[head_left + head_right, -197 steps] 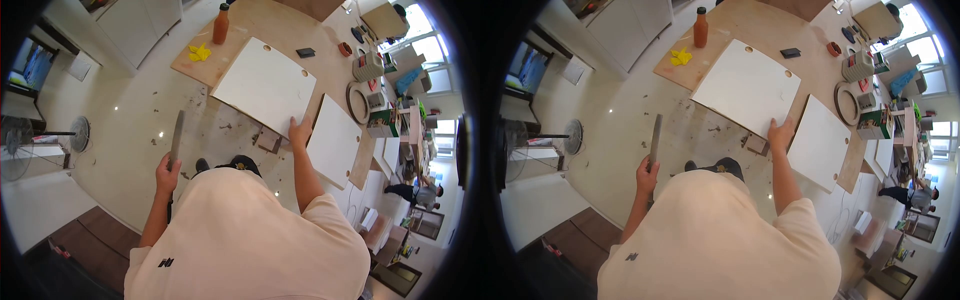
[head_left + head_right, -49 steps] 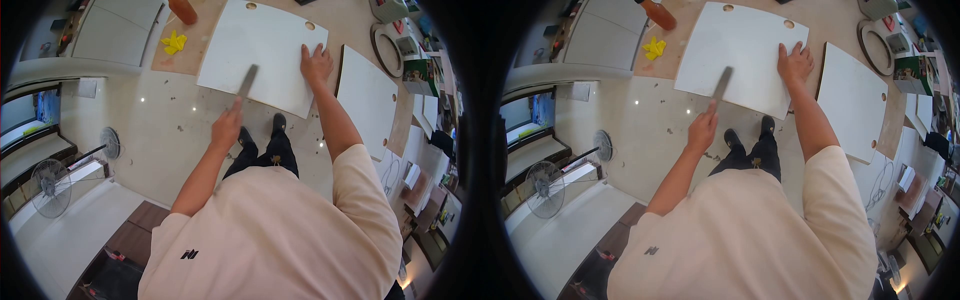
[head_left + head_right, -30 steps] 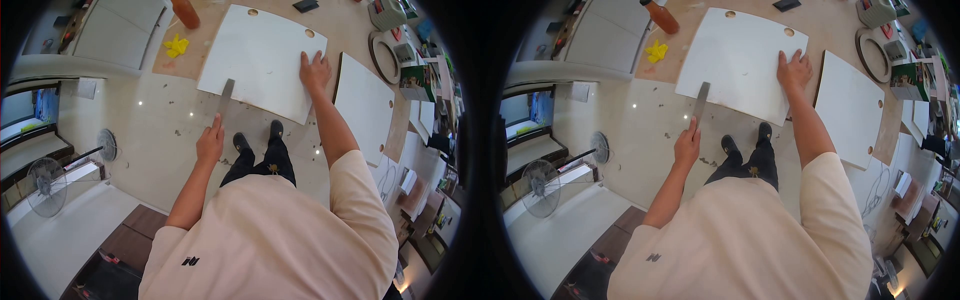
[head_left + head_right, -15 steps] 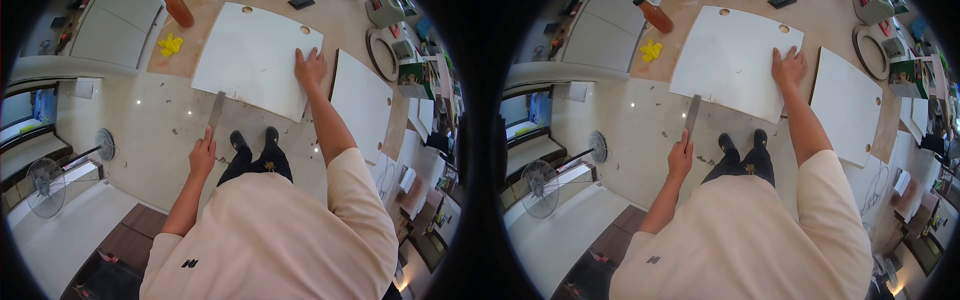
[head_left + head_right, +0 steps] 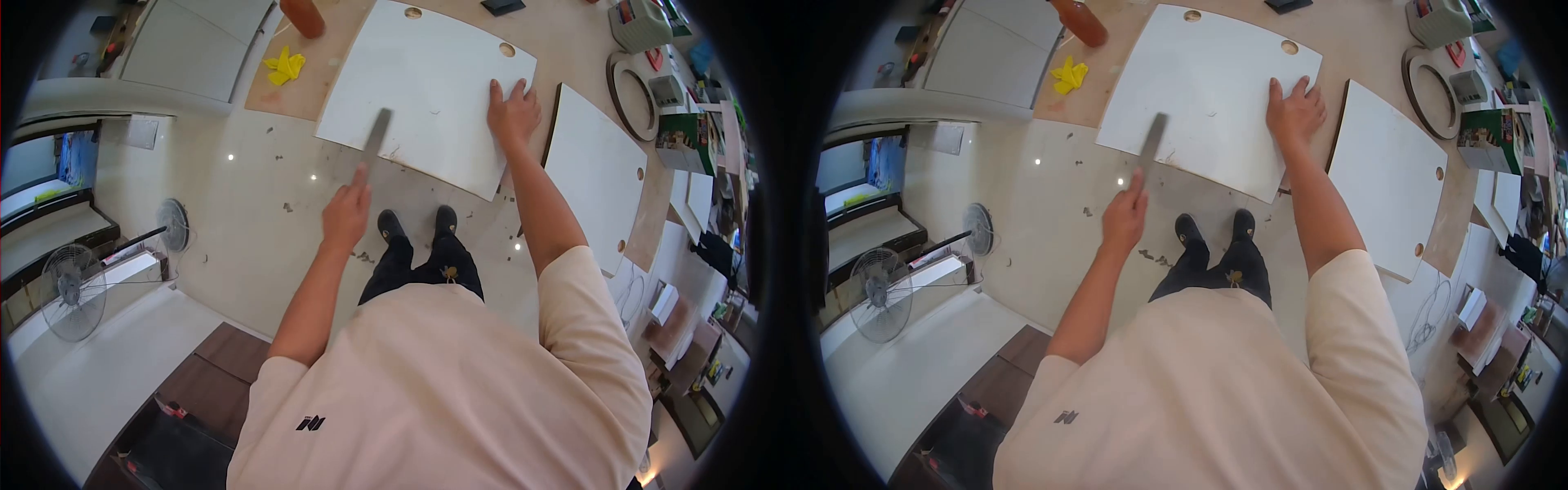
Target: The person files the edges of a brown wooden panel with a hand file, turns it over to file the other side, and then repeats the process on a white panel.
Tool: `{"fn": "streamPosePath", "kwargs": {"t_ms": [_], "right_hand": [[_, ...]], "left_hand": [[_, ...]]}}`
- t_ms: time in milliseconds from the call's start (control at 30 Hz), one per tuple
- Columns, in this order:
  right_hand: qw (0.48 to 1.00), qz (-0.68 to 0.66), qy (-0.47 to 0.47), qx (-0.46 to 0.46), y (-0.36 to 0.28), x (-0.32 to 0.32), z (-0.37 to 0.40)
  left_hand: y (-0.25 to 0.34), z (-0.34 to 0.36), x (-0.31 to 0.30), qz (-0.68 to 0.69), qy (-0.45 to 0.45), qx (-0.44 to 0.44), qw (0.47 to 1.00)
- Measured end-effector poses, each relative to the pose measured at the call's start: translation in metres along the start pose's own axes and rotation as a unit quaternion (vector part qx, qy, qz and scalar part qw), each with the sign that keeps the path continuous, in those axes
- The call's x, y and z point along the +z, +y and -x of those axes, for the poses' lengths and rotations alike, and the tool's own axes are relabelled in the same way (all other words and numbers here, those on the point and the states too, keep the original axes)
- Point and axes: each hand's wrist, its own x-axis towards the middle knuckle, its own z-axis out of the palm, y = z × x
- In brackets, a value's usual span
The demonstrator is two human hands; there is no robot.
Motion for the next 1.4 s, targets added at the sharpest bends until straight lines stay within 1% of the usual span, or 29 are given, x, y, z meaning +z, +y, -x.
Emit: {"fn": "streamPosePath", "kwargs": {"t_ms": [100,200,300,333,400,500,600,700,800,900,1000,1100,1167,1200,1233,1300,1400], "right_hand": [[1.000,0.001,-0.001,-0.006,0.002,0.000,0.000],[1.000,-0.006,-0.004,-0.013,0.006,0.004,-0.003],[1.000,-0.006,0.000,-0.014,0.005,0.002,-0.001],[1.000,-0.002,-0.004,-0.009,0.009,0.003,0.003],[1.000,-0.003,0.000,-0.001,0.003,0.003,0.000],[0.999,0.010,-0.040,0.003,0.003,-0.004,-0.004],[0.998,0.016,-0.063,-0.005,0.008,-0.012,-0.003],[0.999,0.002,-0.037,-0.016,0.013,-0.005,0.000],[0.999,-0.008,-0.021,-0.024,0.011,-0.005,0.002],[0.999,0.005,-0.030,-0.033,0.016,-0.001,-0.002],[0.998,-0.022,-0.016,-0.051,0.021,0.002,-0.001],[0.998,-0.022,-0.013,-0.058,0.026,0.007,-0.005],[0.998,-0.036,-0.016,-0.054,0.021,0.002,-0.006],[0.998,-0.040,-0.020,-0.046,0.022,0.001,-0.002],[0.998,-0.041,-0.018,-0.044,0.025,0.002,0.002],[0.998,-0.048,-0.007,-0.048,0.022,0.004,-0.001],[0.997,-0.055,-0.014,-0.050,0.024,0.002,-0.001]], "left_hand": [[0.033,-0.029,0.003,-0.004,-0.025,0.001,1.000],[0.005,-0.012,0.005,0.008,0.022,0.026,0.999],[-0.013,0.015,-0.011,-0.016,-0.033,-0.045,0.998],[-0.009,0.016,-0.005,0.001,-0.025,-0.024,0.999],[0.008,-0.009,0.010,0.032,0.005,0.024,0.999],[0.051,-0.033,0.021,0.004,-0.021,0.047,0.999],[0.049,-0.002,0.021,0.019,-0.021,0.046,0.999],[0.018,0.052,0.013,0.007,0.018,0.040,0.999],[0.010,0.078,0.006,-0.006,-0.025,0.025,0.999],[0.039,0.044,0.039,0.001,-0.004,0.095,0.995],[0.088,-0.001,0.055,-0.009,-0.003,0.109,0.994],[0.069,0.012,0.048,0.029,0.013,0.133,0.991],[0.029,0.052,0.031,0.011,0.004,0.083,0.996],[0.023,0.063,0.023,0.003,-0.007,0.060,0.998],[0.022,0.067,0.026,0.009,-0.014,0.062,0.998],[0.025,0.064,0.030,0.021,-0.017,0.067,0.997],[0.086,0.010,0.054,0.025,-0.004,0.098,0.995]]}}
